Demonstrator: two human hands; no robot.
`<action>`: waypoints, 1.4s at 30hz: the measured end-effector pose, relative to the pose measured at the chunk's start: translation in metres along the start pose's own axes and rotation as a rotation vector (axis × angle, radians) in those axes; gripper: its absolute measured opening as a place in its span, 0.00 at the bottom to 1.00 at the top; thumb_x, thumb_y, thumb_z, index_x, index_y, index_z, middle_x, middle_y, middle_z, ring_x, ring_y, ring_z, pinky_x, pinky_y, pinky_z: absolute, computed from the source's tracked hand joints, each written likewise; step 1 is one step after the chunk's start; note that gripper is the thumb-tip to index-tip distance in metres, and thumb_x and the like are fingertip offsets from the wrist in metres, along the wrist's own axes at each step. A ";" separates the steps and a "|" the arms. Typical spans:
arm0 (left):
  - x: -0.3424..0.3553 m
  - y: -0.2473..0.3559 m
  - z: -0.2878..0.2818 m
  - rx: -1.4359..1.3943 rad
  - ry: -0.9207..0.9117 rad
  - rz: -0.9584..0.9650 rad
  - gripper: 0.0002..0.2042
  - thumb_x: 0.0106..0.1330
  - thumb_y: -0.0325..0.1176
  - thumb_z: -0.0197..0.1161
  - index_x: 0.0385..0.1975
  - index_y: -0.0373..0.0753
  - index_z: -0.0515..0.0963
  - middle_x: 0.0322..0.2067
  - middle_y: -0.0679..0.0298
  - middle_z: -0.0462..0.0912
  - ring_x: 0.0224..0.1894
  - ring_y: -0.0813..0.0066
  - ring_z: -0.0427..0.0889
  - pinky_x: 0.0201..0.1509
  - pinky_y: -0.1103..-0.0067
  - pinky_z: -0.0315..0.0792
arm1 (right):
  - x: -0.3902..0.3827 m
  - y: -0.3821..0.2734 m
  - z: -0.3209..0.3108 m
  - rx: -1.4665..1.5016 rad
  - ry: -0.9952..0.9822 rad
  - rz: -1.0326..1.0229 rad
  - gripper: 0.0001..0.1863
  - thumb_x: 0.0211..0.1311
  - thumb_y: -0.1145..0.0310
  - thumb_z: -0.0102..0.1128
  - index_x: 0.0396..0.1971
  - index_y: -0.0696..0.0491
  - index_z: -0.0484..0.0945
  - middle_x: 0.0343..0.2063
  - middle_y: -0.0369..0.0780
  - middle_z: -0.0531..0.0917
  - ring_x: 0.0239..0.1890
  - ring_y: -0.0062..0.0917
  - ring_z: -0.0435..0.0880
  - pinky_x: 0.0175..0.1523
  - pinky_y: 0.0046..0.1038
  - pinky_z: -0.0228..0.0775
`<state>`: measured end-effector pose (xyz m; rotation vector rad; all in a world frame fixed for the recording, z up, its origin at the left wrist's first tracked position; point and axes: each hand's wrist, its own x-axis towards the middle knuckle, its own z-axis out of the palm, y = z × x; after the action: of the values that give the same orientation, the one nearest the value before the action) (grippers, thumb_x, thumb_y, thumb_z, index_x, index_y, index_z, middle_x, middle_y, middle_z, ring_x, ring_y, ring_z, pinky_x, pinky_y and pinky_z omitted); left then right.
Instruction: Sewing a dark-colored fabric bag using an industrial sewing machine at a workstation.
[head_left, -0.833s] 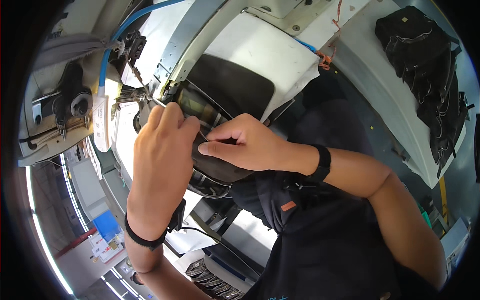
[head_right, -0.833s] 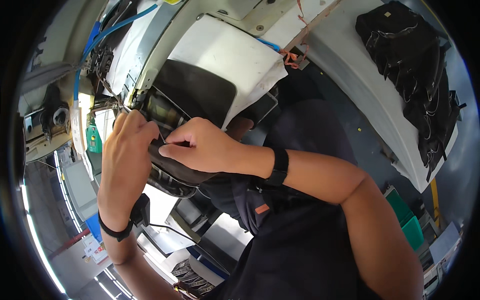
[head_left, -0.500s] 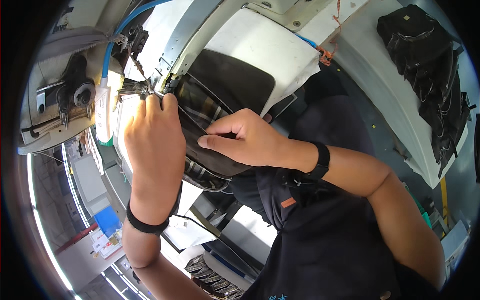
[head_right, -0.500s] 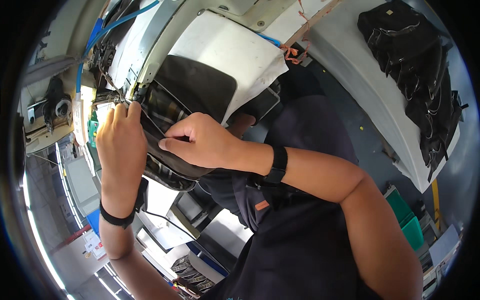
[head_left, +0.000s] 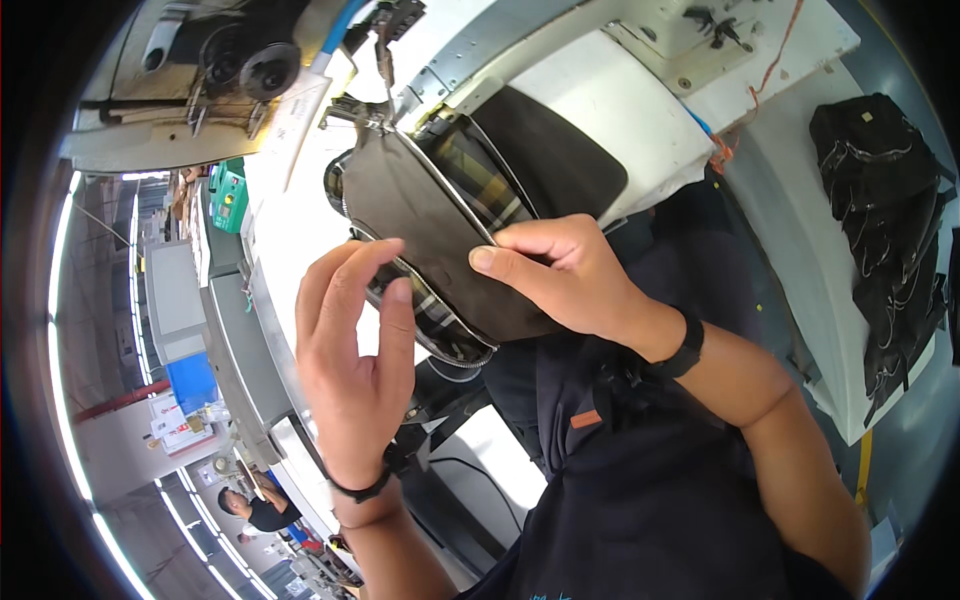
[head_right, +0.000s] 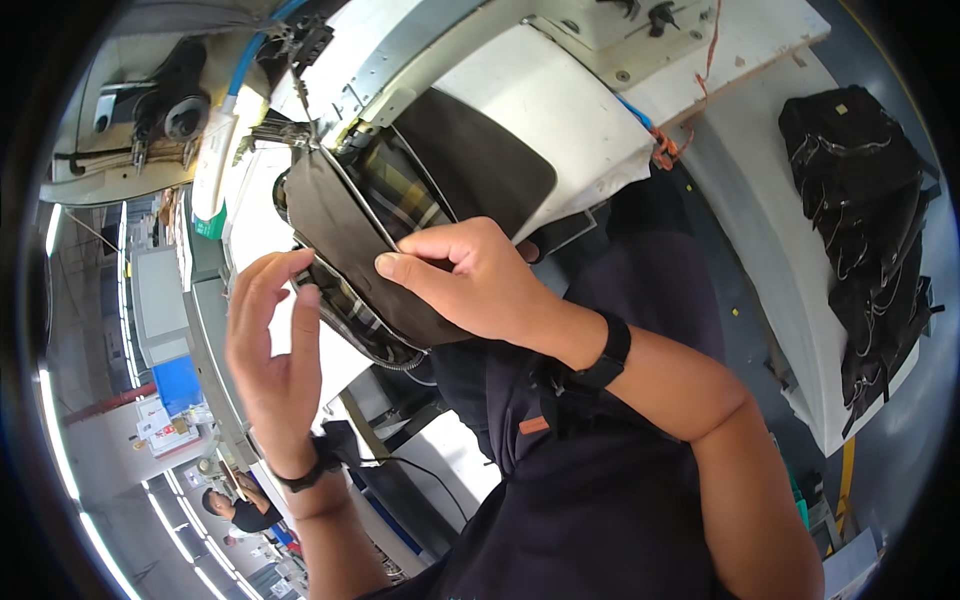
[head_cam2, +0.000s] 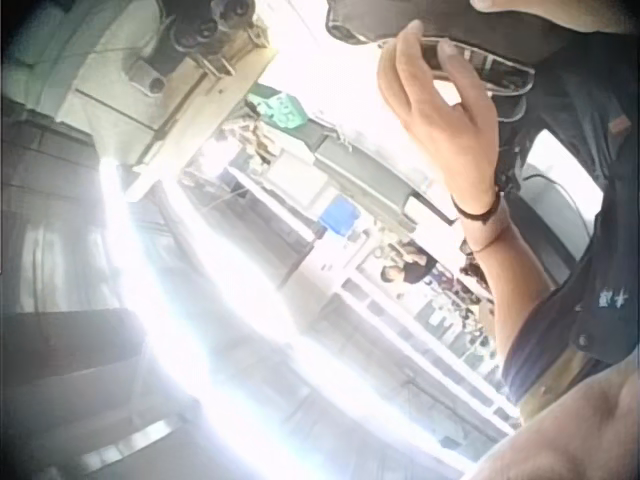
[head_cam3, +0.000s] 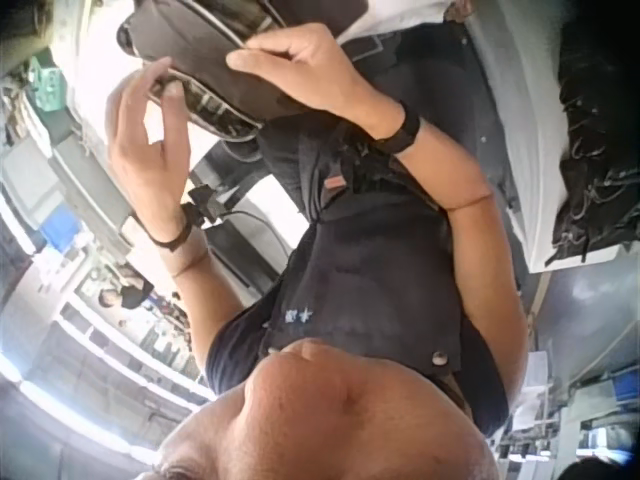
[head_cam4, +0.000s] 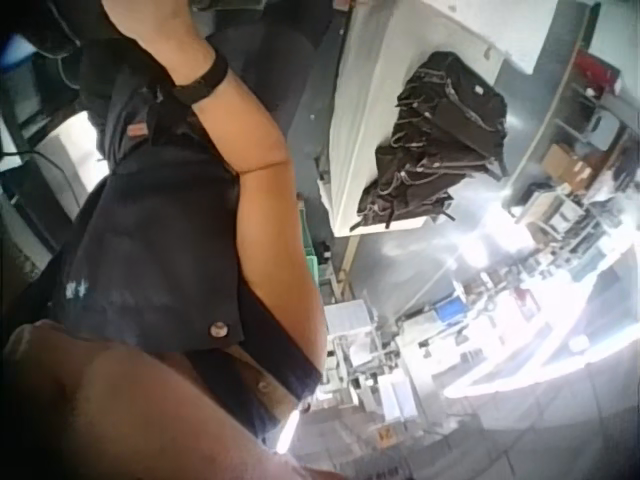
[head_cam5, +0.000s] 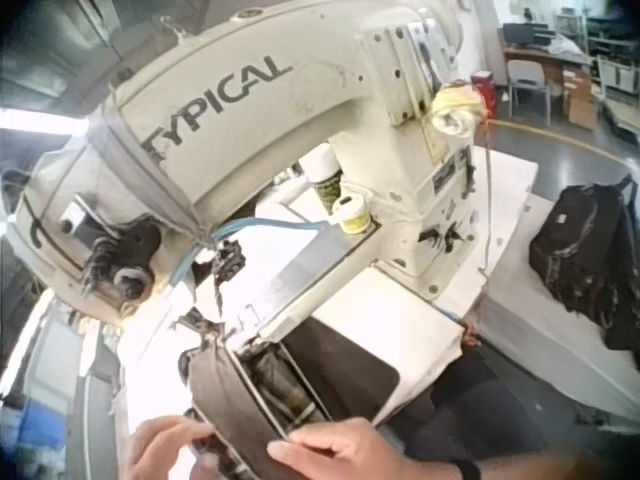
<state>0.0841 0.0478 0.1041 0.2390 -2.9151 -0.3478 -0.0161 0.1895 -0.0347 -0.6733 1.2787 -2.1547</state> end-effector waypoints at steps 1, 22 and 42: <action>-0.007 -0.012 0.011 0.126 0.140 0.010 0.20 0.63 0.25 0.70 0.57 0.39 0.80 0.56 0.50 0.78 0.60 0.57 0.77 0.62 0.65 0.71 | -0.001 -0.002 0.003 -0.017 -0.014 -0.008 0.23 0.72 0.67 0.63 0.17 0.58 0.66 0.15 0.28 0.59 0.23 0.09 0.54 0.24 0.24 0.46; -0.077 -0.066 0.037 -0.408 0.185 -0.432 0.27 0.63 0.14 0.53 0.66 0.34 0.73 0.61 0.51 0.76 0.66 0.57 0.74 0.72 0.70 0.63 | -0.001 0.000 0.005 -0.062 0.018 0.056 0.24 0.73 0.66 0.64 0.18 0.57 0.67 0.16 0.25 0.61 0.23 0.08 0.55 0.25 0.22 0.46; 0.000 -0.031 0.058 -0.307 0.186 -0.654 0.14 0.70 0.37 0.70 0.30 0.31 0.81 0.17 0.65 0.76 0.17 0.79 0.68 0.26 0.78 0.66 | 0.001 0.001 -0.002 -0.194 -0.002 0.004 0.17 0.72 0.68 0.66 0.24 0.62 0.75 0.18 0.28 0.66 0.24 0.09 0.59 0.26 0.21 0.53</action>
<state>0.0758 0.0307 0.0414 1.1057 -2.4773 -0.8047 -0.0179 0.1898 -0.0365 -0.7488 1.5005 -2.0425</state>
